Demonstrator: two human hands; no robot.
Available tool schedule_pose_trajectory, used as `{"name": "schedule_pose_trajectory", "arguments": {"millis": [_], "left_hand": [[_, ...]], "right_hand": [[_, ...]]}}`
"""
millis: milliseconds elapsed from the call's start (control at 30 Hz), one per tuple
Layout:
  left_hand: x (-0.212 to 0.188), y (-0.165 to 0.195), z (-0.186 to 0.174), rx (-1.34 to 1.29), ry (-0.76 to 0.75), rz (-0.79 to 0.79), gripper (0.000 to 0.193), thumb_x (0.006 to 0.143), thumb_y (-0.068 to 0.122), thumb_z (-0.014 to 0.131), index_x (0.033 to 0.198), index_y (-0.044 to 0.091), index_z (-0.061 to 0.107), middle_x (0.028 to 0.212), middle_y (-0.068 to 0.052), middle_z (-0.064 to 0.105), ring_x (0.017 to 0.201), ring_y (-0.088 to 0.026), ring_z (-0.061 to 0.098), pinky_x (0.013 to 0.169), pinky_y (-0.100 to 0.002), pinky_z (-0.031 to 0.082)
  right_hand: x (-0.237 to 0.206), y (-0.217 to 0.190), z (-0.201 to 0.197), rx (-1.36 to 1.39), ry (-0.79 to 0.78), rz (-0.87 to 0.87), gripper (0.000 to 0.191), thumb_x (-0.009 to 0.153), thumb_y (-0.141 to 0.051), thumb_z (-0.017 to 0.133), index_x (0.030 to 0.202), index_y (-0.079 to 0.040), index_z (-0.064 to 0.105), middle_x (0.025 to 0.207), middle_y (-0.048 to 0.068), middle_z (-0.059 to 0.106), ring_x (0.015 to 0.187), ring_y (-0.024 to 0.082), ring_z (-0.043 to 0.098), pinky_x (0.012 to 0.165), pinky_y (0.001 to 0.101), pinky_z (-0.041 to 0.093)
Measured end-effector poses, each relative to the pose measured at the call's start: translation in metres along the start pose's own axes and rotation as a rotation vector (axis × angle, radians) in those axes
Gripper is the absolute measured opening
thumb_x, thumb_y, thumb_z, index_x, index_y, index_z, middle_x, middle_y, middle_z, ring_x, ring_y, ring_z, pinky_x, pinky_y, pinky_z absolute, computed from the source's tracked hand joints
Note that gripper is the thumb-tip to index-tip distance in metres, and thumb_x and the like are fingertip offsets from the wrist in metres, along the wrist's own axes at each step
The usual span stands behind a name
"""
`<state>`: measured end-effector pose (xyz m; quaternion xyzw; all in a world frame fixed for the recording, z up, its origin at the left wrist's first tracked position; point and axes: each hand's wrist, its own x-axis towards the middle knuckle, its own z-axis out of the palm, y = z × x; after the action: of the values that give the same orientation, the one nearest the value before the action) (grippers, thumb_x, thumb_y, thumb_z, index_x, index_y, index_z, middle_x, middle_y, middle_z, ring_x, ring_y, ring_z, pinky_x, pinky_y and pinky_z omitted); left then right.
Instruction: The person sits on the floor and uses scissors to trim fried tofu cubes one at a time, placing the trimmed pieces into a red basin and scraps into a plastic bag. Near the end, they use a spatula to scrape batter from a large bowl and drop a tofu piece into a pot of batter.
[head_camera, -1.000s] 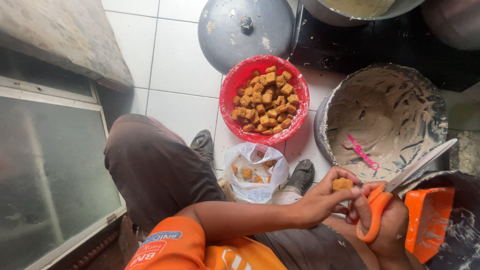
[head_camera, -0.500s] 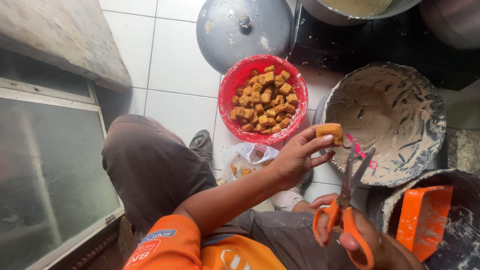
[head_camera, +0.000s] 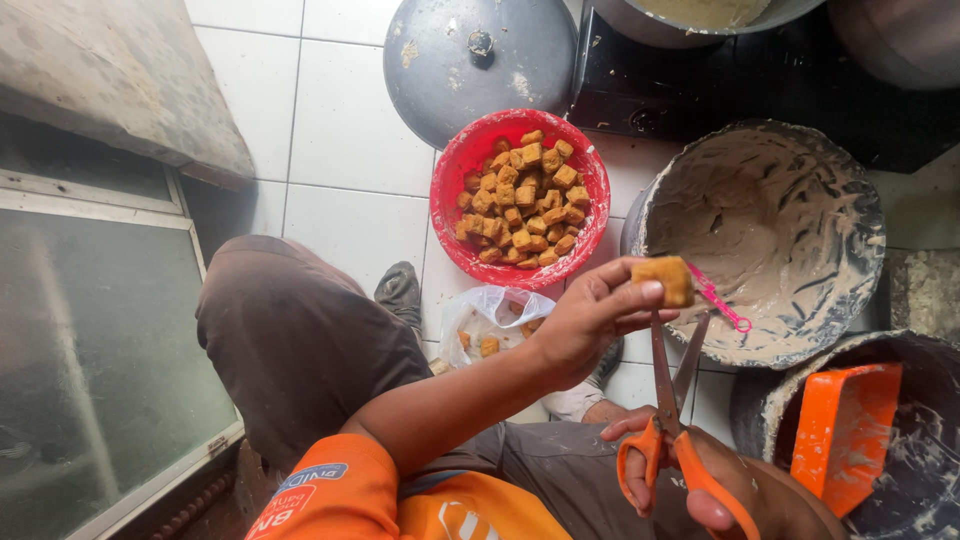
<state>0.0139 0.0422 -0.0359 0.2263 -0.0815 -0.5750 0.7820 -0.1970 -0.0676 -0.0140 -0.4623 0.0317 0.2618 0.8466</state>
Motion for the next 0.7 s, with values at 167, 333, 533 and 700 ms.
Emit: {"name": "schedule_pose_trajectory", "arguments": {"millis": [167, 333, 533, 700], "left_hand": [[-0.011, -0.028, 0.001, 0.068, -0.161, -0.047, 0.030, 0.100, 0.012, 0.077, 0.124, 0.003, 0.061, 0.122, -0.007, 0.070, 0.118, -0.014, 0.065, 0.110, -0.032, 0.050], [-0.002, -0.045, -0.021, 0.147, -0.151, -0.028, 0.029, 0.097, 0.012, 0.077, 0.122, 0.003, 0.063, 0.119, -0.006, 0.070, 0.115, -0.012, 0.065, 0.104, -0.029, 0.051], [0.052, -0.015, -0.089, 0.228, 0.506, 0.080, 0.035, 0.093, 0.021, 0.076, 0.119, 0.002, 0.067, 0.106, -0.009, 0.067, 0.094, -0.021, 0.061, 0.085, -0.037, 0.053], [0.047, 0.011, -0.151, 0.827, 0.687, 0.639, 0.070, 0.093, 0.018, 0.073, 0.152, 0.011, 0.035, 0.146, -0.012, 0.045, 0.130, -0.022, 0.052, 0.105, -0.035, 0.050]], "right_hand": [[-0.005, -0.007, -0.002, -0.061, -0.007, -0.155, 0.101, 0.083, -0.063, 0.078, 0.149, 0.005, 0.040, 0.093, 0.011, 0.067, 0.090, 0.023, 0.066, 0.082, 0.0346, 0.053], [-0.022, -0.002, 0.005, -0.015, 0.718, 0.263, 0.064, 0.068, -0.021, 0.086, 0.118, 0.009, 0.059, 0.063, 0.012, 0.064, 0.054, 0.021, 0.059, 0.049, 0.0319, 0.045], [-0.028, -0.001, 0.004, 0.212, 0.639, -0.286, 0.046, 0.085, -0.014, 0.078, 0.118, 0.011, 0.060, 0.070, 0.011, 0.065, 0.059, 0.022, 0.065, 0.055, 0.0336, 0.054], [-0.044, -0.006, 0.028, 0.119, 0.820, -0.306, 0.054, 0.090, -0.022, 0.082, 0.120, 0.014, 0.057, 0.065, 0.008, 0.061, 0.059, 0.020, 0.060, 0.056, 0.0367, 0.054]]}}
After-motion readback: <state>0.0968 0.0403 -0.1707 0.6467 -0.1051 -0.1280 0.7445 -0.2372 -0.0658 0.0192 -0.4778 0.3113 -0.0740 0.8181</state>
